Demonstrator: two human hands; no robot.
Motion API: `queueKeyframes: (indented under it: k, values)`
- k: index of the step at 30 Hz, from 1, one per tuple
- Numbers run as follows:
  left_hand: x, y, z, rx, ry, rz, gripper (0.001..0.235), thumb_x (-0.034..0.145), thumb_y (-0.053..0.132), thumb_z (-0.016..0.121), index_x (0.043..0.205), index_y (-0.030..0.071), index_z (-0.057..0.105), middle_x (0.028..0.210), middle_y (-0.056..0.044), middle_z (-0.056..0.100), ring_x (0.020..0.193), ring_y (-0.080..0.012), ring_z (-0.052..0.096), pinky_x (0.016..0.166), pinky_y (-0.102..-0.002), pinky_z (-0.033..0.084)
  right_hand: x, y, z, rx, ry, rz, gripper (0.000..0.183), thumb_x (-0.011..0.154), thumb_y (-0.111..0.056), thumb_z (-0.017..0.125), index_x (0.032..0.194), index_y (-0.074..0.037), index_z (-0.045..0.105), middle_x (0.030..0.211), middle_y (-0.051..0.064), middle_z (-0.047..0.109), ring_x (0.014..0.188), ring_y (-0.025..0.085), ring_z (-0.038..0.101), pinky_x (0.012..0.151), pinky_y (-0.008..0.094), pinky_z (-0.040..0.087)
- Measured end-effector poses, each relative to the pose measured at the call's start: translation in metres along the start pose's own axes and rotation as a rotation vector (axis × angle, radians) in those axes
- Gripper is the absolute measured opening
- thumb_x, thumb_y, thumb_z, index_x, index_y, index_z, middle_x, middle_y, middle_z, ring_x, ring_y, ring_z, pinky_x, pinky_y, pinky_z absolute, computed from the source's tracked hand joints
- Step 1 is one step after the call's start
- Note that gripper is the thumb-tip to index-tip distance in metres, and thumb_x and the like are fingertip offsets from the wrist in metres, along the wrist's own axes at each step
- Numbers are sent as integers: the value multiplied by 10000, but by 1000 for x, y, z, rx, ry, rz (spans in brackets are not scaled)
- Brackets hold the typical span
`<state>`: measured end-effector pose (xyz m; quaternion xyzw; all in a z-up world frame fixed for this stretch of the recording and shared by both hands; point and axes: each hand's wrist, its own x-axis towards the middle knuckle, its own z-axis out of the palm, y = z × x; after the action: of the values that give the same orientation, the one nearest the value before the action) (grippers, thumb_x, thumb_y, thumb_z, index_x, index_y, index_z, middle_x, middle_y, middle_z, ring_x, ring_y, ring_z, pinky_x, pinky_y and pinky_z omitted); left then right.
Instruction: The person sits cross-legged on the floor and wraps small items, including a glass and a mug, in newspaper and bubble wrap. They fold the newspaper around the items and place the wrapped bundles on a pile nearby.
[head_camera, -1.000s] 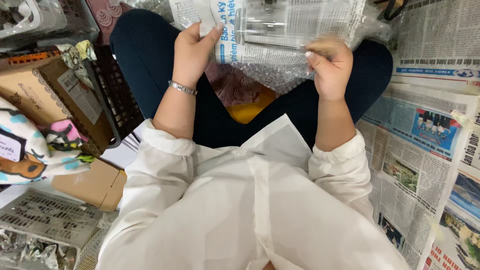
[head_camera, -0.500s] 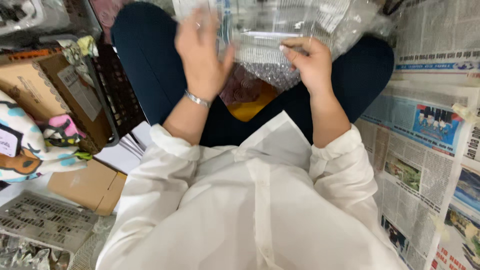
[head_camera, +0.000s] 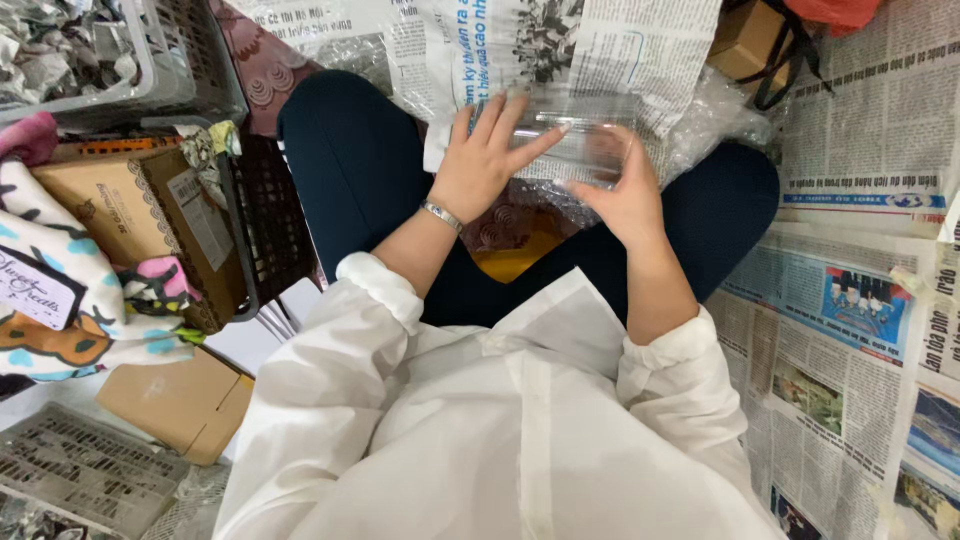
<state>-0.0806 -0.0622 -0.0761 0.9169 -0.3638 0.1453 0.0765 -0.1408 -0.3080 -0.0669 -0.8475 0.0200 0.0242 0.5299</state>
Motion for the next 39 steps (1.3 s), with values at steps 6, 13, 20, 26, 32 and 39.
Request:
queueKeyframes:
  k: [6,13,20,26,32,39]
  values:
    - [12,-18,-16,-211,-7,31,858,842,299,824,1595,381,421,1519,-114,476,1379,-322,465,1082,-559,373,-1,-20,-15,-531,5,-130,843,696,-232,964,1400,-50,537,1391,172,583,1338,389,491,1115,508,323]
    - [18,-30,-17,-357,-62,61,1081,700,411,954,1636,303,424,1619,-103,427,1427,-332,441,1134,-506,351,1,-6,-16,-510,7,-236,394,871,-263,868,1204,-105,727,1276,127,697,1282,347,571,1070,485,297]
    - [16,-43,-9,-514,-56,93,1128,717,575,997,1626,244,417,1635,-118,408,1447,-359,413,1180,-522,309,0,-1,-19,-442,-8,-201,229,940,-204,800,1148,-116,766,1096,69,744,1030,270,656,999,427,343]
    - [14,-32,-6,-347,33,87,975,751,374,949,1572,216,448,1600,-75,465,1451,-322,437,1179,-508,351,0,0,-16,-446,-5,-183,220,940,-180,799,1143,-103,763,1035,82,729,1018,285,651,1003,424,368]
    - [18,-35,-5,-382,2,47,939,772,337,948,1584,241,487,1529,-44,525,1377,-289,486,1107,-479,376,1,-6,-18,-422,38,-213,299,941,-194,841,1199,-93,730,1113,95,726,1104,318,630,1061,427,369]
    - [19,-36,-9,-356,37,75,892,769,326,914,1551,227,496,1558,-23,519,1400,-252,483,1092,-455,374,2,4,-14,-510,88,-339,323,852,-212,904,1099,-80,743,1126,109,715,1128,334,620,989,453,408]
